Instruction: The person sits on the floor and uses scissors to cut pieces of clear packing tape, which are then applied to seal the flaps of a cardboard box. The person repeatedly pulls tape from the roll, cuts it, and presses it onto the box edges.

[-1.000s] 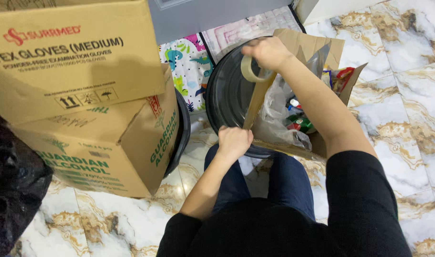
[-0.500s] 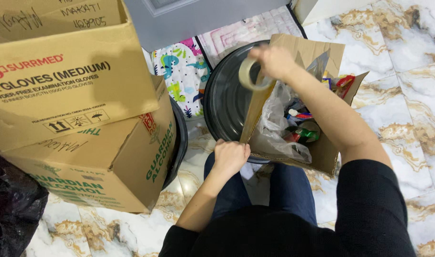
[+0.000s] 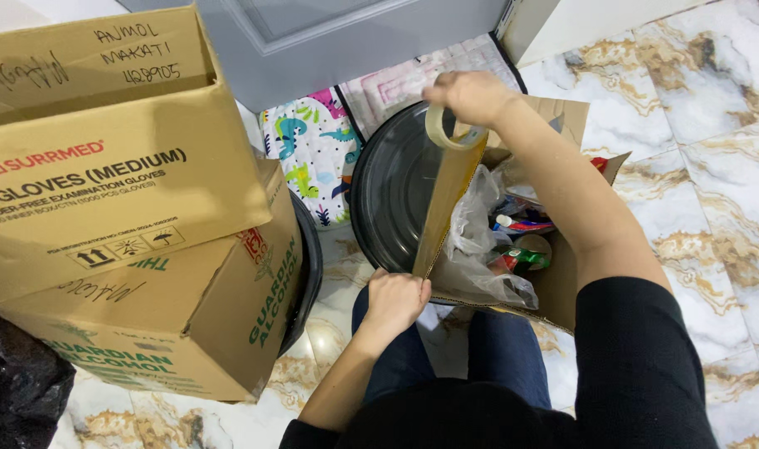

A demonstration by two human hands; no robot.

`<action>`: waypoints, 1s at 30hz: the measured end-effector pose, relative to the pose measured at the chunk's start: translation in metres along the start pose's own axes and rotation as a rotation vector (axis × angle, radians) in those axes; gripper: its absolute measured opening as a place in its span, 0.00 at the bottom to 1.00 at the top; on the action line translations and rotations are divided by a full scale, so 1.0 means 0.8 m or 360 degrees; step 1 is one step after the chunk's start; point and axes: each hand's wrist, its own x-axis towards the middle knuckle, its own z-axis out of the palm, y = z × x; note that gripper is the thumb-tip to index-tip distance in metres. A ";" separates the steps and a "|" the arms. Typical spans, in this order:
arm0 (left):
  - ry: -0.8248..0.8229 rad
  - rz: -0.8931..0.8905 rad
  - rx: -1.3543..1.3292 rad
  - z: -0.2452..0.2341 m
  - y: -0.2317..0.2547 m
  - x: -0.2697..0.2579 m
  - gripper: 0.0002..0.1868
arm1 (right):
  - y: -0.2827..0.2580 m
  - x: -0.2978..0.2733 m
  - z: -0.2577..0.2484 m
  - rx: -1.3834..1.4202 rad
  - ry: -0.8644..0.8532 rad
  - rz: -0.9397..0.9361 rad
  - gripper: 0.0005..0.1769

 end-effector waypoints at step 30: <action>-0.0191 -0.0394 -0.0557 0.016 0.002 0.104 0.34 | 0.020 0.023 0.013 0.0241 0.0169 -0.0173 0.26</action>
